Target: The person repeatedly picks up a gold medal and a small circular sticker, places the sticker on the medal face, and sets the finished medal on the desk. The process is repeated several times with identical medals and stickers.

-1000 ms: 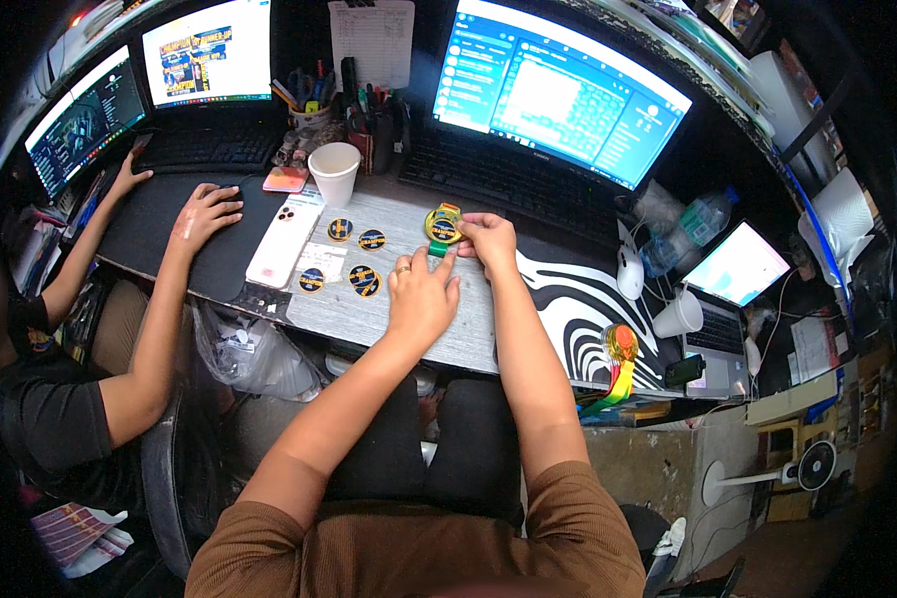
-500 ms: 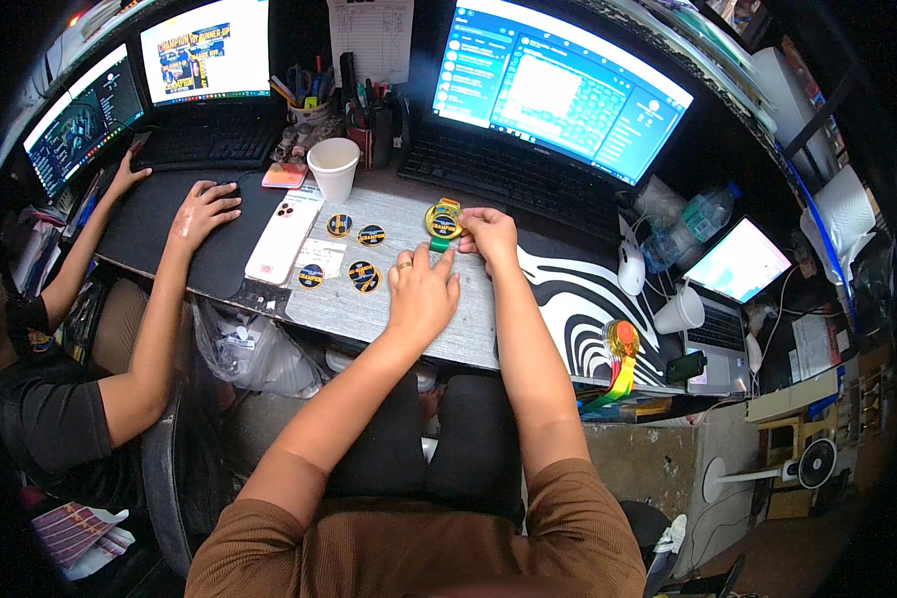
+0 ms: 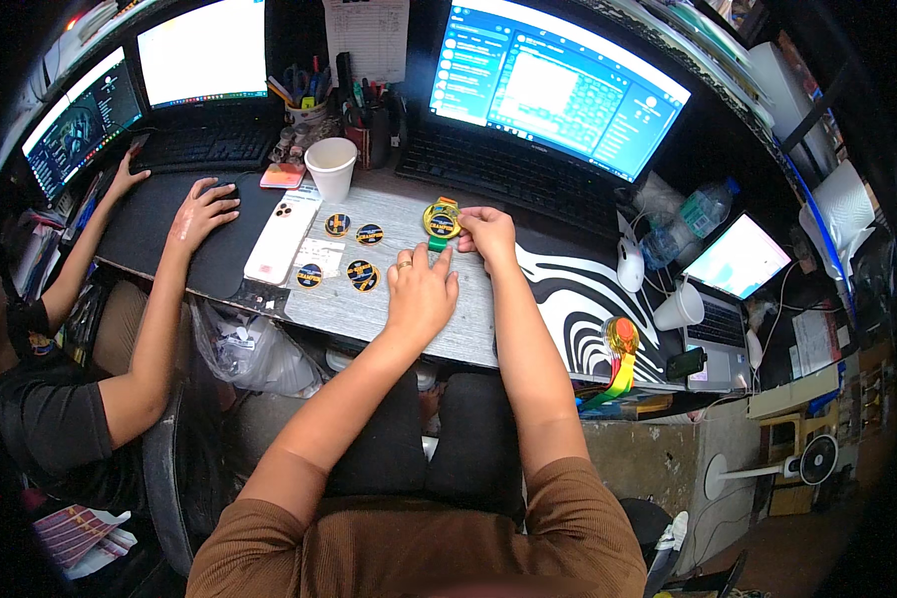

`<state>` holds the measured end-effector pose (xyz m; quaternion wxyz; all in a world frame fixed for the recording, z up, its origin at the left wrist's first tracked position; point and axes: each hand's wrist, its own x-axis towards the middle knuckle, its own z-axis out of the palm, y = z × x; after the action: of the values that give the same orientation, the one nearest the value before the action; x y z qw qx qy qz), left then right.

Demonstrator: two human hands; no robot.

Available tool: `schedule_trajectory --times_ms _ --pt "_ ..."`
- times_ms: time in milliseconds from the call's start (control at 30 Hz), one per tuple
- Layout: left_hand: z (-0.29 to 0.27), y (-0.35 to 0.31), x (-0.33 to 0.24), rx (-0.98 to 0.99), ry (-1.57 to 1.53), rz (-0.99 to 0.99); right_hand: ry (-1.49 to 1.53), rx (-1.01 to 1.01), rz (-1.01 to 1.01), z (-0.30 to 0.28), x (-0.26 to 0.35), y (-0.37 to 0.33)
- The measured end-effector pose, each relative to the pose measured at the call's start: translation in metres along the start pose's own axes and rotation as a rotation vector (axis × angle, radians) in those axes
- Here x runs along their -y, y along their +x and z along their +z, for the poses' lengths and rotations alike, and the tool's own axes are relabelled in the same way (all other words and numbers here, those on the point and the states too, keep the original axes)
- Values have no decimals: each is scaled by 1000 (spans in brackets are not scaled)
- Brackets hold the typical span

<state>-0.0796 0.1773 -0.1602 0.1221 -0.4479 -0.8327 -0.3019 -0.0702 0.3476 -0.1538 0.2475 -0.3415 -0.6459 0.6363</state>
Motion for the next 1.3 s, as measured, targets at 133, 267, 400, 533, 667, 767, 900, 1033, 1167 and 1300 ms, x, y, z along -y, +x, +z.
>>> schedule_trajectory --times_ms 133,267,400,533,667,767,900,1033,1167,1300 --pt "1 -1 1 -9 -5 10 15 15 -2 -1 -1 0" --pt "-1 -2 2 -29 40 11 -29 -12 -32 2 0 0" --pt "-6 -4 -1 -14 29 20 -229 -247 -294 -11 4 -15" --pt "-10 -3 -3 -64 -76 27 -476 -530 -600 -68 9 -73" --pt "-10 -1 -3 -138 -171 65 -1091 -835 -351 -148 10 -153" --pt "-8 -2 -3 -108 -216 54 -1131 -718 -60 -202 9 -181" --pt "-9 -3 -1 -146 -218 100 -819 -616 -67 -225 -5 -185" --pt "-19 -7 -3 -264 -272 193 -812 -702 -136 -214 8 -198" --pt "-42 -51 -21 138 -703 84 -788 -773 -367 -174 45 -243" --pt "-78 -102 -41 1390 -1488 -82 -260 -351 -680 -98 58 -282"
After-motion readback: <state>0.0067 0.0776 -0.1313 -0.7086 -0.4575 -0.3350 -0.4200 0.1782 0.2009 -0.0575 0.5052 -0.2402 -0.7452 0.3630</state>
